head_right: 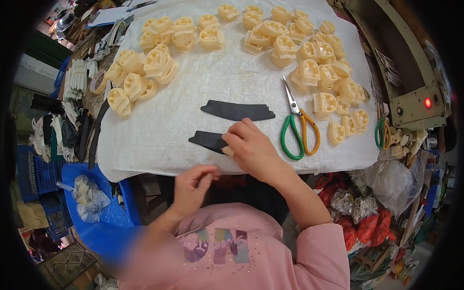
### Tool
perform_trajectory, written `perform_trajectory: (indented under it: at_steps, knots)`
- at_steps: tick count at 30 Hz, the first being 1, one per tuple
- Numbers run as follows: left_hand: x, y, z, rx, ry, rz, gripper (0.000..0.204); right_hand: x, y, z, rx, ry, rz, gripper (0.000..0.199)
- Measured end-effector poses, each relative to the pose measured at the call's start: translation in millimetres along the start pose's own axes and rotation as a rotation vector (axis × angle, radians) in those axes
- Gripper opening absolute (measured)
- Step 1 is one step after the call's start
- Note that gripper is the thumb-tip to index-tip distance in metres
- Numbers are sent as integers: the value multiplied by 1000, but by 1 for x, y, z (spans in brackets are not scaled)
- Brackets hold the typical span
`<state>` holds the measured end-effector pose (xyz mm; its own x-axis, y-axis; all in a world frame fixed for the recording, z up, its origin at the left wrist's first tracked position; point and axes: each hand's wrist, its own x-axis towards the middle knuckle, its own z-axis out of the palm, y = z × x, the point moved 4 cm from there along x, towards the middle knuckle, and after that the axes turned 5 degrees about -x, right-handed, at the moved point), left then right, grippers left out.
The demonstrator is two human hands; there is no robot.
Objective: Assembling black straps into cream-colored shoe molds and trimming excess with scissors.
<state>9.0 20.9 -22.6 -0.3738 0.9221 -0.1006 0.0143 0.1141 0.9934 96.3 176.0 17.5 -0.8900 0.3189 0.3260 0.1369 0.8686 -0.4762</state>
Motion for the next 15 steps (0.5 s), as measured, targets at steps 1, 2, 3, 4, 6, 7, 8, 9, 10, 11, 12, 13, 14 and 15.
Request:
perform_trajectory:
  at_steps: [1,2,3,4,6,7,8,9,10,11,12,13,14,15]
  knots:
    - [-1,1,-5,-1,-4,-3,21,2,-3,5,-35,-46,-21,18]
    - [0,3,-13,20,74,29,19,4,-5,8,-35,-47,-15,18]
    - [-1,5,-19,41,159,60,16,7,-7,12,-119,-85,-42,14]
    - [0,4,-21,41,160,56,16,9,-8,17,-203,-124,-68,10]
    - [3,9,-25,155,214,196,13,14,-14,19,-253,-174,-88,11]
    - [4,11,-25,153,212,195,13,15,-15,21,-305,-221,-109,12]
    - [4,17,-26,193,209,213,13,15,-14,21,-306,-223,-107,12]
    - [5,19,-26,235,211,228,13,15,-11,20,-274,-201,-107,9]
    - [6,19,-26,235,215,226,13,15,-9,19,-242,-180,-107,7]
    - [7,19,-27,258,228,252,13,14,-7,18,-240,-182,-109,7]
    - [7,19,-28,279,239,277,12,13,-4,17,-176,-202,-70,7]
    - [8,17,-28,279,238,275,12,12,-2,16,-112,-222,-31,7]
    - [8,17,-28,315,235,313,12,13,-1,15,-111,-223,-30,7]
    - [8,18,-27,349,227,352,12,14,1,14,-62,-248,-16,8]
